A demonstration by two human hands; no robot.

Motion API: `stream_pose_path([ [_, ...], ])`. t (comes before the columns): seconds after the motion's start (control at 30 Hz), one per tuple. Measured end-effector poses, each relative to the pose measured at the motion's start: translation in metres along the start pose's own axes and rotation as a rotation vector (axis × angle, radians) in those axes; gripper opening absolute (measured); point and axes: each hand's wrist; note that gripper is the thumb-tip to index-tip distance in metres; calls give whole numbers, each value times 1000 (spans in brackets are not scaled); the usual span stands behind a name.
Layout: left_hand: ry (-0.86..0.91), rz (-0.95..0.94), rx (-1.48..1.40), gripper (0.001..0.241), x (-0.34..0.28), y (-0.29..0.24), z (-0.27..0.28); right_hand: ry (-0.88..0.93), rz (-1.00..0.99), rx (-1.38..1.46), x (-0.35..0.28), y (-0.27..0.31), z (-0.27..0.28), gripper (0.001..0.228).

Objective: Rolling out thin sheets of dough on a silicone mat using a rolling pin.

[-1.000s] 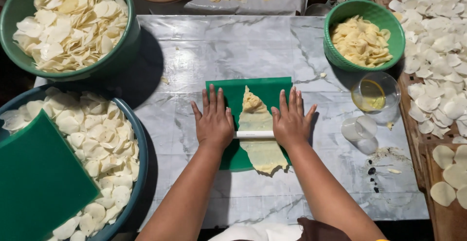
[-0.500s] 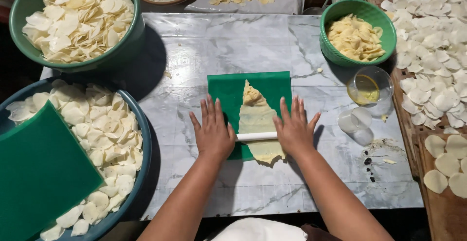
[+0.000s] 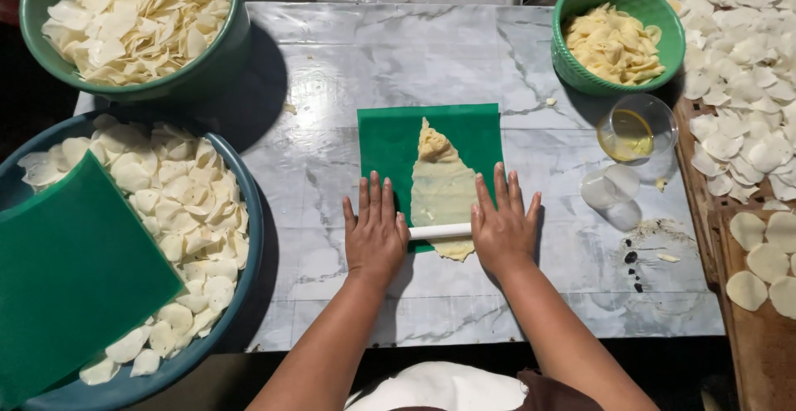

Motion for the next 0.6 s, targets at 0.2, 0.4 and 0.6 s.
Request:
stream_pose_path([
  [0.2,-44,-77,2,65,-39,3,-12,-186,79,52,-42,-7,-20,55],
  [0.4,-289,-259,-17,60,-77,18,-31,-229,130,119,-84,-15,-26,57],
  [0.6,-280,-360,-251,49,-94,25,7,-267,226,300,-110,-23,-13,33],
])
Point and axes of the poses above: each hand's wrist, its own x-axis towards the middle knuckle, its own z-axis out of the back of the hand, y = z × x, and after that the axes turned 1 degree about x, right-handed
